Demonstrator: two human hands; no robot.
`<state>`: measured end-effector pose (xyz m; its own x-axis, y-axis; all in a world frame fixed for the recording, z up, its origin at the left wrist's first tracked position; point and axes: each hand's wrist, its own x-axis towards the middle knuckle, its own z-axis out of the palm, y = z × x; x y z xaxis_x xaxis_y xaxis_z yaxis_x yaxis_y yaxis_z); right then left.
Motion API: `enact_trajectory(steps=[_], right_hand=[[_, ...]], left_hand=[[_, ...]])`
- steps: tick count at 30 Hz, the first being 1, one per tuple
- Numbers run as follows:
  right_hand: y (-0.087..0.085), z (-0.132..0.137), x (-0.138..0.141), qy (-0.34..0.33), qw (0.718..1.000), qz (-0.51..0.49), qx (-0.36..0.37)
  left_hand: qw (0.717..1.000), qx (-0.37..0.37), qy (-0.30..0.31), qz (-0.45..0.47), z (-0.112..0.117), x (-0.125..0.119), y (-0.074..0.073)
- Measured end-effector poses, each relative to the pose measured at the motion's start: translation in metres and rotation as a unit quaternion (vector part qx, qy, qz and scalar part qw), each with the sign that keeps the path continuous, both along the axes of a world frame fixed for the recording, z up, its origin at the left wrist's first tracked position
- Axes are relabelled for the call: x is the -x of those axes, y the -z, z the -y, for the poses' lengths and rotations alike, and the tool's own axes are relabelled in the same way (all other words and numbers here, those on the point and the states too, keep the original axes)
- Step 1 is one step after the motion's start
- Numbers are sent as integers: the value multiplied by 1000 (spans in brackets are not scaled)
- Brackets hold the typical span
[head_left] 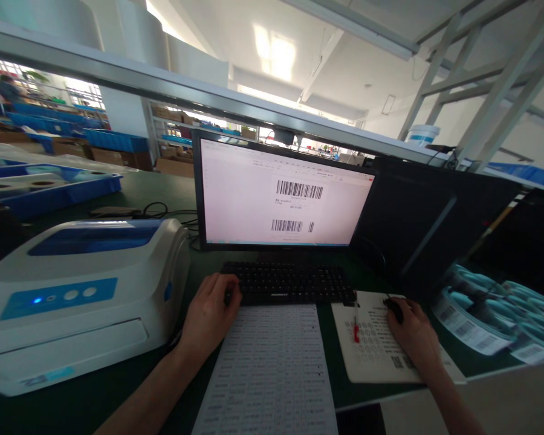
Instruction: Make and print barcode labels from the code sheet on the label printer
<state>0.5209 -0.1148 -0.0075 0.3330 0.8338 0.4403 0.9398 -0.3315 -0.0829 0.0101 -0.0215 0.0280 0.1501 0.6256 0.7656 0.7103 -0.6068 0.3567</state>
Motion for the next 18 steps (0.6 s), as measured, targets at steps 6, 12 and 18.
enact_trajectory(steps=[6,12,18], right_hand=[[-2,0,2,7,1000,0,7],[-2,0,3,15,1000,6,11],[-3,1,4,11,1000,2,7]], left_hand=[[1000,3,-3,1,0,0,0],[1000,-1,-5,1,0,0,0],[1000,5,-5,4,-1,0,1]])
